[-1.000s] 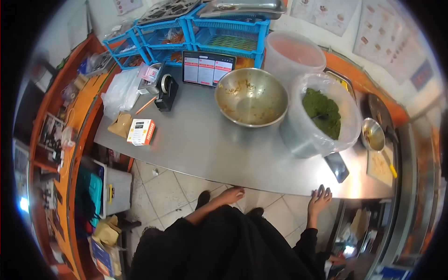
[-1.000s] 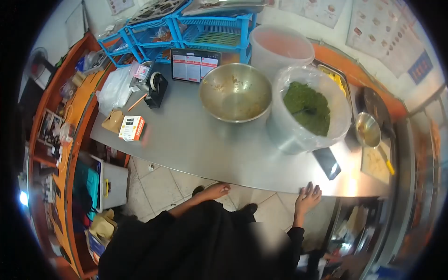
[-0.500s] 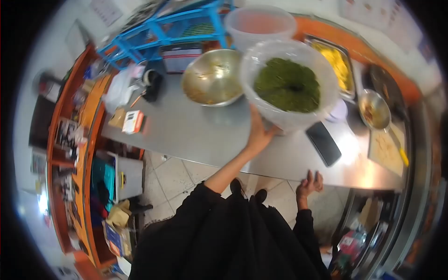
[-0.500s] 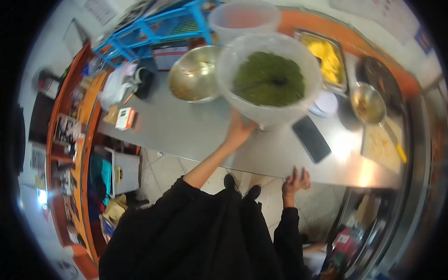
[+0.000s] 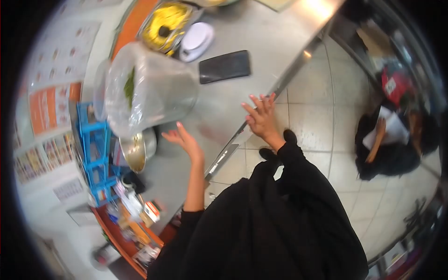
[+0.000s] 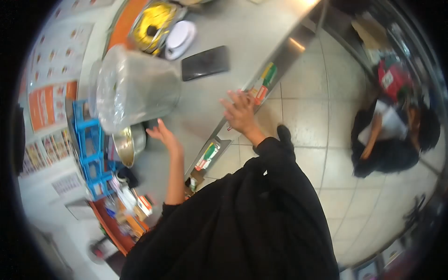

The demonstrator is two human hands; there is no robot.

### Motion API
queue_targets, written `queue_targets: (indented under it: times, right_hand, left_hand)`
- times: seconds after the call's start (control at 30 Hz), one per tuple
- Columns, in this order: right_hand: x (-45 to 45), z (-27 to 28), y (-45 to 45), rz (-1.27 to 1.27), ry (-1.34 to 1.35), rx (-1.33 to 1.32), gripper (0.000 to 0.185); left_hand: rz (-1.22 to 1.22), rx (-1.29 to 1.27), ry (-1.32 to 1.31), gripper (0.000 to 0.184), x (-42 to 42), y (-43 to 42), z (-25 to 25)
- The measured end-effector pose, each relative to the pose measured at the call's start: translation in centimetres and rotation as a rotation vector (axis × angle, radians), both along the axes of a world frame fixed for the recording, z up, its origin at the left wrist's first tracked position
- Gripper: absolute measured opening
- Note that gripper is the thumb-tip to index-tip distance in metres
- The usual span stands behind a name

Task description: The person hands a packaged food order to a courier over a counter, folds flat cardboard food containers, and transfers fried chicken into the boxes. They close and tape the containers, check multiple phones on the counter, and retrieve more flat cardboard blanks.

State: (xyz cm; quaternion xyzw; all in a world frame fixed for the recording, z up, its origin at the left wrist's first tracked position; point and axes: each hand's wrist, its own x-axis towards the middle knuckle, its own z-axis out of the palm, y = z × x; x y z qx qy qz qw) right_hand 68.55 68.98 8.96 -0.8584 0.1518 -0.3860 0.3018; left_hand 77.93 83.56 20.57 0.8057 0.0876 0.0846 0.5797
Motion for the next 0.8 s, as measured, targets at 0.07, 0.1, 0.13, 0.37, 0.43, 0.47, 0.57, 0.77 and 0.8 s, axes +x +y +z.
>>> queue_targets:
  times: [0.07,0.1,0.13,0.37,0.43,0.47,0.57,0.77,0.8]
  right_hand:
    - [-1.6,-1.1,1.6,-0.012,-0.006,0.096,0.037]
    - [-2.4,-1.7,2.4,0.033,-0.031,0.154,0.038]
    - [-3.9,-2.7,3.1,0.024,0.111,0.243,0.040]
    - [-20.0,-16.9,7.9,-0.087,1.538,0.951,0.057]
    - [-23.2,-18.7,8.9,-0.225,1.596,1.142,0.064]
    - [-24.2,-18.3,8.8,-0.289,1.587,1.202,0.068]
    - [-24.8,-18.7,6.9,-0.372,1.511,1.212,0.072]
    - [-26.8,-22.8,6.3,-0.454,1.395,1.235,0.074]
    - [-27.8,-24.9,8.1,-0.462,1.365,1.195,0.075]
  left_hand:
    - [-0.302,0.270,-0.301,0.069,-5.3,-3.0,-0.6]
    - [-0.487,0.348,-0.309,0.059,-7.9,-3.5,-1.9]
    - [-0.688,0.486,-0.092,0.055,-10.4,-2.6,-4.6]
    - [-2.177,0.450,0.272,0.028,-20.9,-4.6,-16.0]
    - [-2.068,0.404,0.513,0.023,-20.5,-4.1,-20.5]
    - [-1.959,0.331,0.708,0.022,-19.9,-3.2,-23.0]
    - [-1.885,0.726,0.530,0.019,-15.0,-3.2,-27.2]
    - [-1.460,1.048,0.212,0.031,1.5,-5.7,-38.7]
    - [-1.364,1.152,0.070,0.031,3.7,-8.0,-39.6]
